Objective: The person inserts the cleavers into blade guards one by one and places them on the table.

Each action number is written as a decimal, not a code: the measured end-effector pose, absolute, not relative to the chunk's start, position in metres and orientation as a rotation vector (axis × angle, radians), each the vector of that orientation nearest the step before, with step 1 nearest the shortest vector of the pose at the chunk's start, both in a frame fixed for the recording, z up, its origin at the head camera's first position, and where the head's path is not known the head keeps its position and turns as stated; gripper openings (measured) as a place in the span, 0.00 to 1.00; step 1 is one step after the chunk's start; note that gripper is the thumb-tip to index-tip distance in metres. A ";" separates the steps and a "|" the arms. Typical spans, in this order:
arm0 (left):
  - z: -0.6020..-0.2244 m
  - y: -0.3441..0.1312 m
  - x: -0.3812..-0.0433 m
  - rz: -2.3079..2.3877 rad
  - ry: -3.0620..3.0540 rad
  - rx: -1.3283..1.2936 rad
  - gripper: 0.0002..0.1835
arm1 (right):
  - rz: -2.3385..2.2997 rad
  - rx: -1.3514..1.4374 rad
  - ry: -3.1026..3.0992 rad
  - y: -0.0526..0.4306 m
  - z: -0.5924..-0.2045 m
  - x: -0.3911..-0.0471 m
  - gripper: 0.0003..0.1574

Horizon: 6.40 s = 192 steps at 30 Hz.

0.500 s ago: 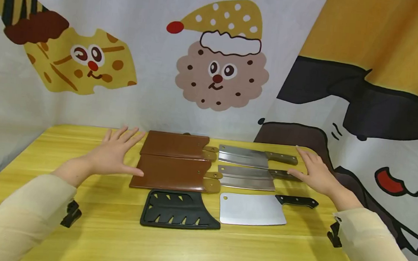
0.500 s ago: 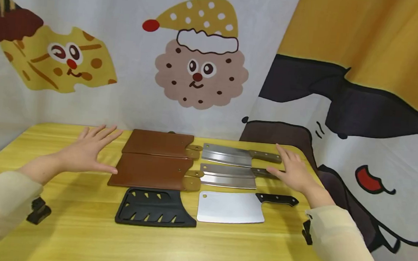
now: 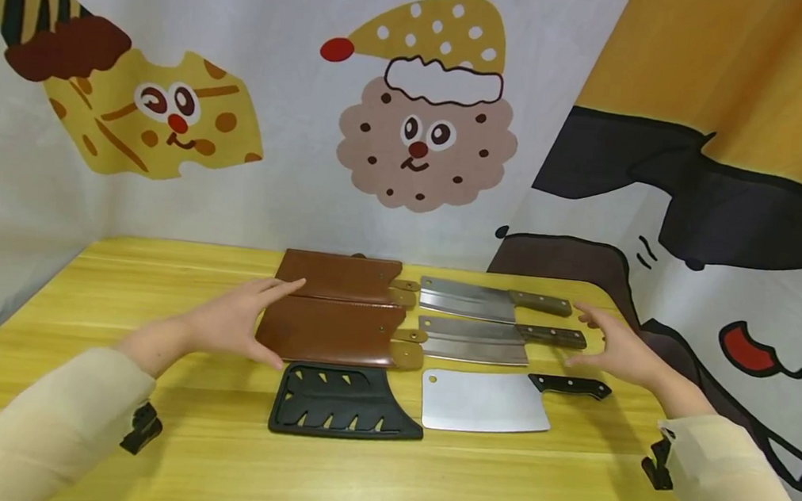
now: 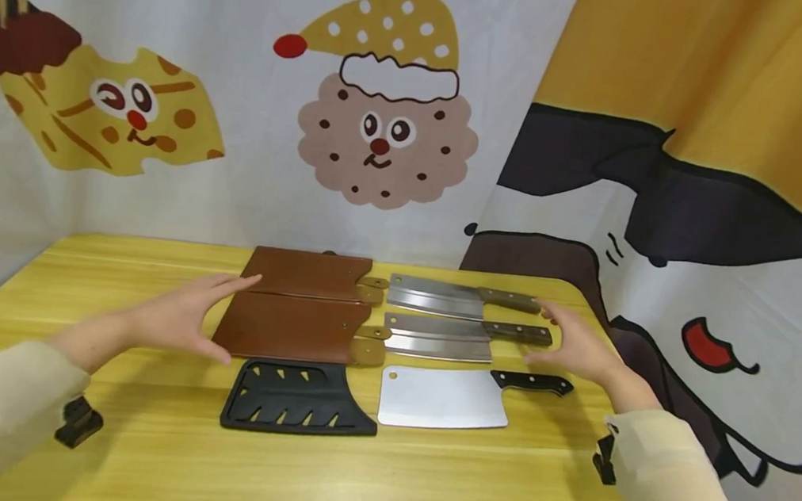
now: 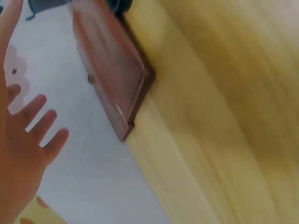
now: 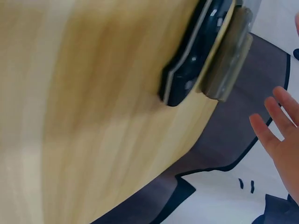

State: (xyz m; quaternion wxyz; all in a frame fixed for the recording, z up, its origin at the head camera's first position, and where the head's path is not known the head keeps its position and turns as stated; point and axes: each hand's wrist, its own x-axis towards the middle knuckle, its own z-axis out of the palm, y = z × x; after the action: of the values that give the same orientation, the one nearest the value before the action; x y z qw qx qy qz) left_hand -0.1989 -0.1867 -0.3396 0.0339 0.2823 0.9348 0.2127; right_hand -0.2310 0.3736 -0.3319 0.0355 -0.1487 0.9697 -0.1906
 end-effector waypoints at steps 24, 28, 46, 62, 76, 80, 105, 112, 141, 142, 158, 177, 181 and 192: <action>-0.375 -0.159 -0.173 0.639 2.587 0.957 0.58 | -0.526 -0.477 2.832 0.378 -0.363 -0.218 0.52; -0.377 -0.157 -0.171 0.602 2.603 1.015 0.58 | -0.491 -0.510 2.803 0.377 -0.367 -0.218 0.42; -0.384 -0.146 -0.164 0.375 2.631 0.955 0.61 | -0.773 -0.683 2.525 0.394 -0.364 -0.221 0.17; -0.381 -0.156 -0.162 0.779 2.501 0.968 0.56 | -1.100 -0.423 2.366 0.418 -0.353 -0.213 0.11; -0.353 -0.169 -0.175 0.899 2.441 0.916 0.55 | -1.261 -0.578 2.419 0.419 -0.327 -0.216 0.19; -0.348 -0.169 -0.177 0.899 2.446 0.887 0.55 | -1.259 -0.604 2.404 0.416 -0.325 -0.217 0.19; -0.344 -0.160 -0.179 0.882 2.430 0.938 0.56 | -1.159 -0.587 2.436 0.397 -0.315 -0.214 0.21; -0.346 -0.170 -0.179 0.901 2.421 0.931 0.56 | -1.184 -0.631 2.471 0.408 -0.310 -0.214 0.18; -0.354 -0.171 -0.179 0.905 2.451 0.987 0.56 | -1.156 -0.611 2.499 0.406 -0.309 -0.215 0.18; -0.354 -0.172 -0.179 0.901 2.451 0.990 0.56 | -1.152 -0.612 2.497 0.406 -0.309 -0.215 0.18; -0.357 -0.172 -0.180 0.952 2.439 0.998 0.57 | -1.219 -0.632 2.473 0.403 -0.300 -0.214 0.21; -0.358 -0.172 -0.181 0.922 2.470 1.004 0.57 | -1.197 -0.664 2.479 0.403 -0.296 -0.214 0.23; -0.358 -0.172 -0.181 0.917 2.474 0.995 0.57 | -1.192 -0.677 2.470 0.402 -0.294 -0.214 0.23; -0.360 -0.169 -0.182 0.885 2.492 0.998 0.57 | -1.220 -0.670 2.464 0.394 -0.300 -0.214 0.21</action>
State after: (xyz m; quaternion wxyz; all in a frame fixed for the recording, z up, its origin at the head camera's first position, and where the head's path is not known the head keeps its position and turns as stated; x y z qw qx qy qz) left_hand -0.1816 -0.1690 -0.3597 0.1570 0.3488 0.8707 0.3091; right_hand -0.2141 0.3937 -0.3003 0.1549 -0.2340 0.8602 -0.4258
